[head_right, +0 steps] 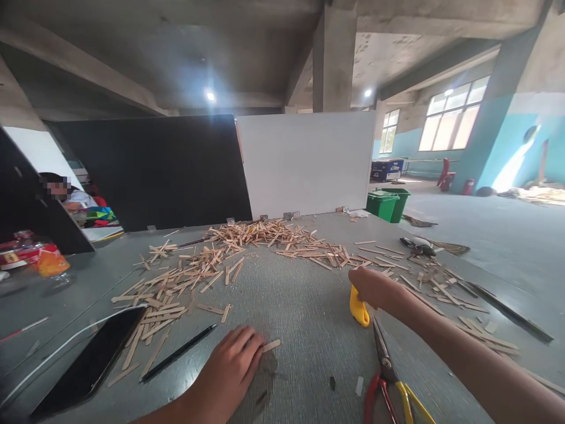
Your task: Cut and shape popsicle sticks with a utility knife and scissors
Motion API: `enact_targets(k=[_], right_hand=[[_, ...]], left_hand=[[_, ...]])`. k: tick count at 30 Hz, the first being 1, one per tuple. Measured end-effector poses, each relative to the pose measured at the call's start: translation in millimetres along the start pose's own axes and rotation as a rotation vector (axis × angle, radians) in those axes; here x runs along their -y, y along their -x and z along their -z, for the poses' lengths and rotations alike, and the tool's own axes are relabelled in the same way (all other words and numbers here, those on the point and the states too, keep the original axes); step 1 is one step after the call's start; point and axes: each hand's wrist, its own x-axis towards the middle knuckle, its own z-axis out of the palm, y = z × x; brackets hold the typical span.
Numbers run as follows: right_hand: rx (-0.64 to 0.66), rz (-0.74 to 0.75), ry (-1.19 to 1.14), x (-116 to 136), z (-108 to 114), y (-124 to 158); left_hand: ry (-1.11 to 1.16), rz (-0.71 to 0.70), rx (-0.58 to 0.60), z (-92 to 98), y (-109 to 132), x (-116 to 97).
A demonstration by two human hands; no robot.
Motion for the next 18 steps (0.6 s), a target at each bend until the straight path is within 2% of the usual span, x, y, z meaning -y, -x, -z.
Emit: enact_targets(k=[3, 6, 10, 14, 16, 18], right_hand=[[-0.103, -0.026, 0.141, 10.5, -0.7, 0.4], [-0.165, -0.049, 0.227, 24.6, -1.3, 2.1], [-0.234, -0.022, 0.279, 50.6, -2.2, 11.4], [-0.322, 0.083, 0.242, 82.1, -7.7, 28.3], [-0.332, 0.162, 0.197, 96.4, -13.3, 36.5], [-0.338, 0.229, 0.139, 108.9, -19.5, 43.6]], left_hand=[[-0.034, 0.019, 0.062, 2.5, -0.6, -5.1], [-0.095, 0.078, 0.128, 12.8, -0.6, -2.3], [-0.207, 0.274, 0.204, 34.9, -2.9, 26.4], [-0.207, 0.336, 0.289, 52.0, -11.3, 60.2], [-0.198, 0.338, 0.316, 59.2, -14.8, 66.4], [-0.191, 0.325, 0.331, 67.7, -15.9, 62.5]])
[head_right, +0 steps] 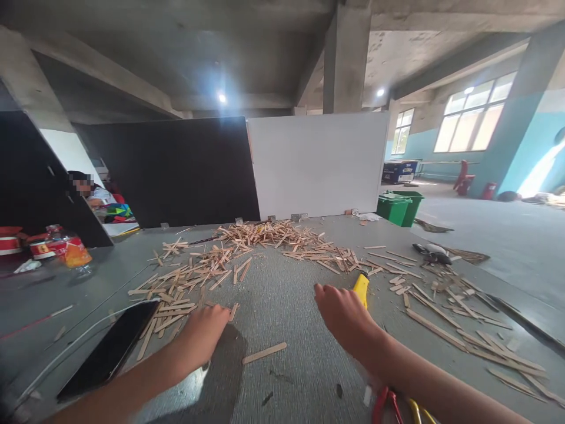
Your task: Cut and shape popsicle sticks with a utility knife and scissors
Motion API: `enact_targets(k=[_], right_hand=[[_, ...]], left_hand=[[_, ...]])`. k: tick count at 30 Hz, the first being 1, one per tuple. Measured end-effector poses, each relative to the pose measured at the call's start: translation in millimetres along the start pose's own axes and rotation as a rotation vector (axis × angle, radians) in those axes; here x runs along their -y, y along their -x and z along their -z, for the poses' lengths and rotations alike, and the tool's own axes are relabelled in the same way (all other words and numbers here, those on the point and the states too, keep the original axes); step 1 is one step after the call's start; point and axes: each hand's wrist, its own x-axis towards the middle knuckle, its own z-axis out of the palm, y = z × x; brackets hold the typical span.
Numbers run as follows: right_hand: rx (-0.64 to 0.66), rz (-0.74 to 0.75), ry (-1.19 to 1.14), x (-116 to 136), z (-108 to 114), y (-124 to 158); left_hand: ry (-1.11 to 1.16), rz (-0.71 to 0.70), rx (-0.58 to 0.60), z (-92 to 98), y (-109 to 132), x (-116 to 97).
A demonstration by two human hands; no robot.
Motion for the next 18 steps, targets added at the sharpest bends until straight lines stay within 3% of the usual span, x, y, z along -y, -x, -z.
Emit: enact_targets(k=[3, 6, 7, 9, 10, 12, 14, 18], right_hand=[[-0.021, 0.083, -0.142, 20.4, -2.1, 7.9], [0.065, 0.191, -0.574, 41.6, -1.3, 16.1], [0.123, 0.216, -0.684, 48.3, -1.3, 18.8], [0.208, 0.266, -0.790, 59.9, -3.8, 23.5], [0.214, 0.317, -0.797, 64.3, -6.9, 25.6], [0.187, 0.472, -0.764, 69.7, -17.8, 29.3], [0.157, 0.572, -0.652, 71.2, -33.1, 33.1], [0.098, 0.596, -0.354, 69.6, -60.9, 40.0]], left_hand=[[0.016, -0.061, -0.019, 13.4, 14.5, -16.1], [0.071, -0.202, -0.097, 15.7, 33.2, -40.4], [0.103, -0.277, -0.148, 12.1, 38.5, -48.2], [0.161, -0.475, -0.460, -0.7, 46.5, -61.2], [0.168, -0.522, -0.610, -8.8, 49.2, -66.1], [0.190, -0.592, -0.788, -25.3, 53.1, -72.9], [0.233, -0.622, -0.847, -38.8, 56.5, -77.2], [0.306, -0.691, -0.910, -52.2, 62.8, -81.6]])
